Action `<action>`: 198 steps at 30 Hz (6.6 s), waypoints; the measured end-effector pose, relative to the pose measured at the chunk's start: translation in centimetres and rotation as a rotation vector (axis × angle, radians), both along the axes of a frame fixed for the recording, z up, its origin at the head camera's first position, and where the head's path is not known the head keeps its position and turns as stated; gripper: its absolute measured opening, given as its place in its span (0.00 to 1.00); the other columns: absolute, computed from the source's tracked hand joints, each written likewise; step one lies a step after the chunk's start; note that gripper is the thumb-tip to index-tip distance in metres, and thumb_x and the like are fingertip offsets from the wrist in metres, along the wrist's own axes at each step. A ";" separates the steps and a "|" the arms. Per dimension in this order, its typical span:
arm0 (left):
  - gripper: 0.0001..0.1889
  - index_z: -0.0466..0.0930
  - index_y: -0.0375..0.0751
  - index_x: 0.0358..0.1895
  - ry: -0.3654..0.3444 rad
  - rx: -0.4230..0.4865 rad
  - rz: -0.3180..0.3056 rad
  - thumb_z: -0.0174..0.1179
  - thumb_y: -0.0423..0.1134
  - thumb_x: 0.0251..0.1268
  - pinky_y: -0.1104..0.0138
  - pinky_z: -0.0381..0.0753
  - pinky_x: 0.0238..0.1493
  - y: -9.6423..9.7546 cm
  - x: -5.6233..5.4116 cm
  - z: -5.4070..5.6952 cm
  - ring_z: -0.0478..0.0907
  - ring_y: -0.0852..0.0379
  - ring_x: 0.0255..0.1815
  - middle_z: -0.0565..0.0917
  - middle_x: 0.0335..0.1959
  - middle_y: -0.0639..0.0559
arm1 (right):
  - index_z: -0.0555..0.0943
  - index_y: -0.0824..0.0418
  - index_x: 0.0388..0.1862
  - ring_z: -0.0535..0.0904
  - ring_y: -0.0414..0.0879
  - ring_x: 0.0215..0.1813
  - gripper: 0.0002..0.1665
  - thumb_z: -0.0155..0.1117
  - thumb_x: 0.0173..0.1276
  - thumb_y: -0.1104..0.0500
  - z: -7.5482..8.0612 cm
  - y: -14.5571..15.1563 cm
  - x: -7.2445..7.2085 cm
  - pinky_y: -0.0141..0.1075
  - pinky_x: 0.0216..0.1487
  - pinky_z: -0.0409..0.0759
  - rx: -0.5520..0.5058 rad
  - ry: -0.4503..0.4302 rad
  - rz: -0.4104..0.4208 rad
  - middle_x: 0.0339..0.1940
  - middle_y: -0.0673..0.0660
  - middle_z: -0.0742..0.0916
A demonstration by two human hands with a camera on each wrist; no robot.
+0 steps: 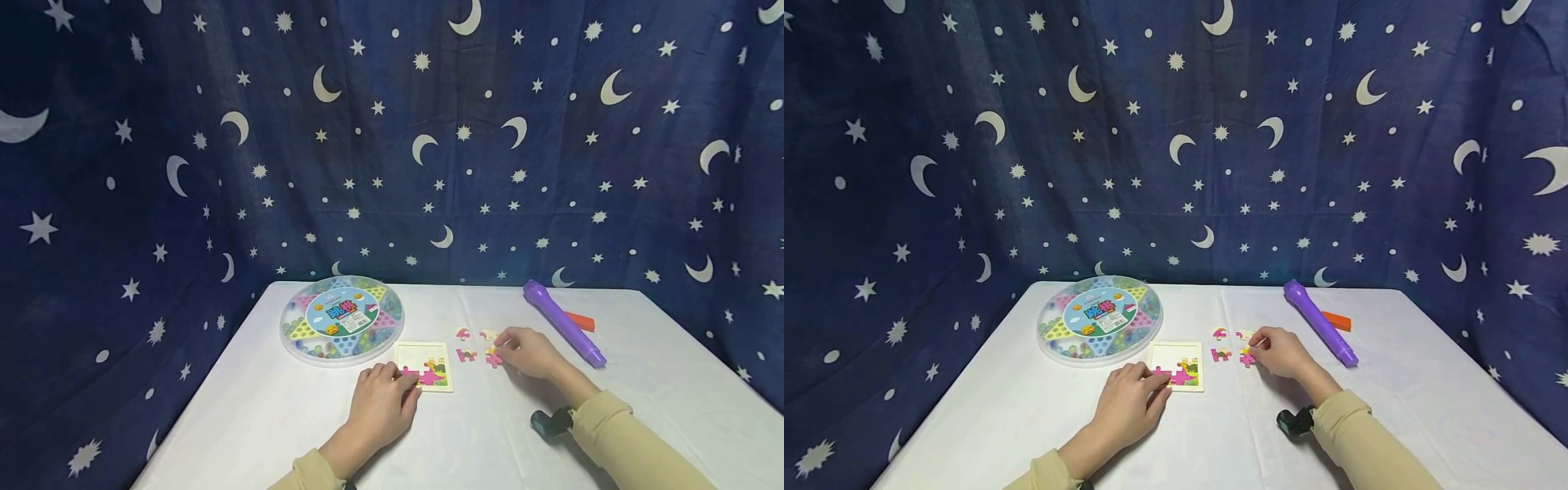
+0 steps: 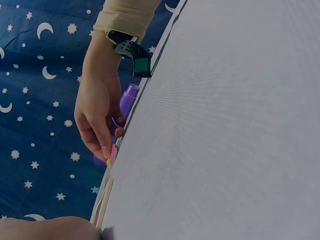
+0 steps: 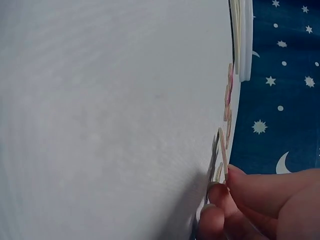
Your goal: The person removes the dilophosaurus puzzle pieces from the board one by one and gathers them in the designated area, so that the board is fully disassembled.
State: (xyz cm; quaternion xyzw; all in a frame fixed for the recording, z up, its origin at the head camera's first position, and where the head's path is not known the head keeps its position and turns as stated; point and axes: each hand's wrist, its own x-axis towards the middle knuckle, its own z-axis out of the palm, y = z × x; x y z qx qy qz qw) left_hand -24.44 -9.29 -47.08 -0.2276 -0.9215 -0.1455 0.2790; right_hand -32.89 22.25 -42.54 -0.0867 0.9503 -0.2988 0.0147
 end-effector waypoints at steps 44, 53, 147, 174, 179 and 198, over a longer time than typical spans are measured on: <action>0.09 0.90 0.50 0.47 0.059 -0.017 -0.083 0.67 0.43 0.68 0.54 0.80 0.49 -0.2 -0.3 0.0 0.83 0.54 0.48 0.88 0.47 0.56 | 0.82 0.58 0.47 0.80 0.50 0.52 0.13 0.74 0.65 0.64 1.6 -10.7 0.3 0.53 0.62 0.76 0.125 -0.016 0.398 0.44 0.51 0.85; 0.09 0.89 0.51 0.49 0.027 -0.013 -0.099 0.66 0.42 0.68 0.53 0.79 0.49 0.0 -0.2 0.0 0.82 0.56 0.47 0.89 0.44 0.59 | 0.78 0.53 0.45 0.79 0.47 0.45 0.16 0.75 0.64 0.64 1.1 -10.6 0.5 0.51 0.56 0.78 0.079 -0.044 0.315 0.44 0.50 0.84; 0.30 0.86 0.41 0.55 -0.083 -0.024 0.144 0.60 0.63 0.66 0.46 0.73 0.58 -1.1 -0.3 0.2 0.79 0.45 0.57 0.85 0.53 0.45 | 0.88 0.56 0.44 0.83 0.46 0.46 0.08 0.73 0.67 0.62 1.3 -13.8 2.0 0.50 0.56 0.79 0.109 0.090 0.365 0.35 0.45 0.87; 0.29 0.86 0.41 0.53 -0.077 -0.027 0.163 0.61 0.64 0.65 0.47 0.73 0.57 -1.3 -0.4 0.0 0.79 0.46 0.55 0.85 0.51 0.46 | 0.82 0.57 0.38 0.78 0.45 0.38 0.11 0.74 0.61 0.68 2.4 -16.0 1.7 0.45 0.50 0.78 0.130 -0.079 0.378 0.32 0.49 0.83; 0.29 0.86 0.41 0.53 -0.091 -0.025 0.164 0.61 0.63 0.65 0.47 0.73 0.57 -1.3 -0.3 0.0 0.79 0.45 0.56 0.85 0.51 0.45 | 0.81 0.56 0.38 0.77 0.45 0.37 0.12 0.73 0.60 0.69 2.7 -16.3 1.3 0.44 0.48 0.77 0.149 -0.121 0.373 0.32 0.50 0.82; 0.30 0.85 0.41 0.55 -0.109 -0.024 0.165 0.61 0.64 0.65 0.46 0.72 0.58 -1.3 -0.4 0.1 0.78 0.45 0.57 0.85 0.52 0.45 | 0.83 0.53 0.39 0.78 0.45 0.39 0.16 0.78 0.57 0.67 2.7 -15.3 1.1 0.46 0.50 0.77 0.092 -0.048 0.429 0.34 0.46 0.85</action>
